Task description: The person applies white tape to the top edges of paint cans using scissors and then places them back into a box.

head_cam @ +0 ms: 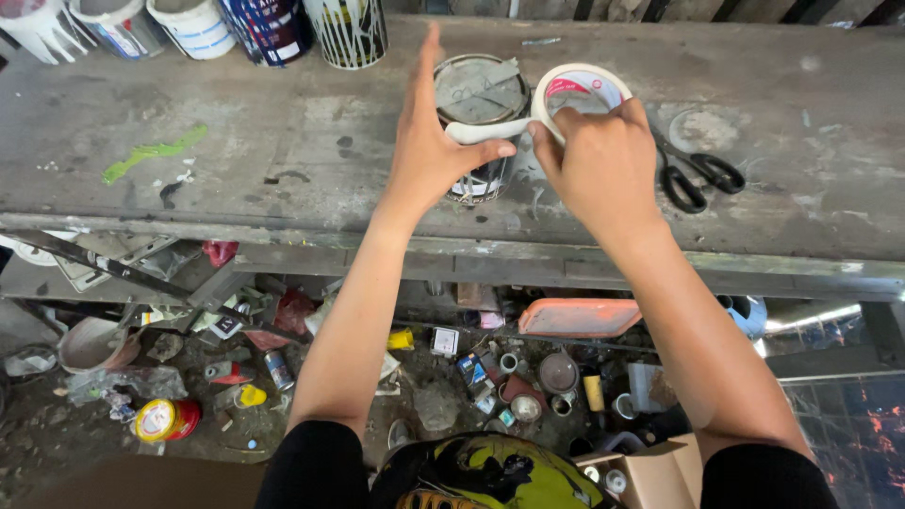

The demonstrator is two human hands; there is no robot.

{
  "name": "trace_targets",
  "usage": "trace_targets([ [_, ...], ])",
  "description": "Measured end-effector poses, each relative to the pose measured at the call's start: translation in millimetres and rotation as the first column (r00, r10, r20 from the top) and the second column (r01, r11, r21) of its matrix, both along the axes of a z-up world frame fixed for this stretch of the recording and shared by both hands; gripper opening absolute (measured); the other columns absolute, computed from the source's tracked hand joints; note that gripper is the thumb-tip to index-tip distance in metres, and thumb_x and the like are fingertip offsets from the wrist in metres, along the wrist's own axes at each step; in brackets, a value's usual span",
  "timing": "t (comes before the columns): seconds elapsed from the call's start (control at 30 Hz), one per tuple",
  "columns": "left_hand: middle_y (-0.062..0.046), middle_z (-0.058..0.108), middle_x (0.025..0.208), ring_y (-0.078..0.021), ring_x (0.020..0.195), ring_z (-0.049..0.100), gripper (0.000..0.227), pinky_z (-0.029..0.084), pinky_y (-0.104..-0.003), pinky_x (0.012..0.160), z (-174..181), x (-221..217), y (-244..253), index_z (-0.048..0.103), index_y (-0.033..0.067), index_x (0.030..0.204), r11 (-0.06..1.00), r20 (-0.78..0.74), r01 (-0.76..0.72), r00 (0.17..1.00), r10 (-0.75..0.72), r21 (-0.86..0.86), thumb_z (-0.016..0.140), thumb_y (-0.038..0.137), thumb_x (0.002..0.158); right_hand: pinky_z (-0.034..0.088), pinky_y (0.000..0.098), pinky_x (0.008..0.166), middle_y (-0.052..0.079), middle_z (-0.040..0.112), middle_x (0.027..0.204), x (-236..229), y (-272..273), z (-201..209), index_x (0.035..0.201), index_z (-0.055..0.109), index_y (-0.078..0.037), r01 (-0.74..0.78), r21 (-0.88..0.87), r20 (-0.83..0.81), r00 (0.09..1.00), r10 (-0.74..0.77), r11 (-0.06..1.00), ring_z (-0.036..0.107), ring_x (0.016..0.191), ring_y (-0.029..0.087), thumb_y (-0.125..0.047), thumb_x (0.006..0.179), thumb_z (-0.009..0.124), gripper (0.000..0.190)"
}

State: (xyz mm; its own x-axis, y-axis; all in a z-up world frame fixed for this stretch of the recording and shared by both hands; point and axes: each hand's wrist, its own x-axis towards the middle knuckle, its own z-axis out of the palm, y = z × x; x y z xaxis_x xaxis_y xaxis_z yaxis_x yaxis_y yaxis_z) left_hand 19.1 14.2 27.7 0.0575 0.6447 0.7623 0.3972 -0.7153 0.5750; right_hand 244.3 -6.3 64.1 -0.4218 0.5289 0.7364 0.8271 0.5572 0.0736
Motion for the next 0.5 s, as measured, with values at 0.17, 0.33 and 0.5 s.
trace_targets([
  [0.17,-0.021,0.046,0.161,-0.0315,0.147,0.056,0.136,0.047,-0.043,0.125,-8.5,-7.1,13.7,0.014,0.0219,0.169,0.979,0.183,0.171,0.972,-0.149,-0.108,0.107,0.02,0.069,0.052,0.0483,0.07,0.018,0.069,0.078,4.7,5.3,2.9,0.093,0.071,-0.004,-0.153,-0.092,-0.077,0.986,0.146,0.984,0.066,0.075,0.042,-0.034,0.097,0.077,0.031],
  [0.33,-0.02,0.044,0.162,-0.0309,0.149,0.054,0.137,0.046,-0.044,0.127,-15.0,-15.7,19.3,0.013,0.026,0.169,0.946,0.252,0.297,0.933,-0.259,-0.129,0.106,0.011,0.069,0.054,0.0491,0.066,0.016,0.067,0.072,17.0,4.7,18.0,0.101,0.067,0.0,-0.285,-0.506,-0.132,0.958,0.253,0.814,0.068,0.068,0.039,-0.041,0.09,0.075,0.043],
  [0.5,-0.017,0.046,0.161,-0.0294,0.149,0.054,0.138,0.045,-0.043,0.128,-16.3,-21.2,24.2,0.014,0.0262,0.168,0.939,0.242,0.318,0.929,-0.28,-0.135,0.105,0.004,0.066,0.055,0.0485,0.063,0.015,0.067,0.072,28.9,6.6,22.6,0.103,0.076,-0.007,-0.079,-0.314,0.167,0.976,0.137,0.946,0.069,0.068,0.038,-0.05,0.097,0.068,0.045],
])
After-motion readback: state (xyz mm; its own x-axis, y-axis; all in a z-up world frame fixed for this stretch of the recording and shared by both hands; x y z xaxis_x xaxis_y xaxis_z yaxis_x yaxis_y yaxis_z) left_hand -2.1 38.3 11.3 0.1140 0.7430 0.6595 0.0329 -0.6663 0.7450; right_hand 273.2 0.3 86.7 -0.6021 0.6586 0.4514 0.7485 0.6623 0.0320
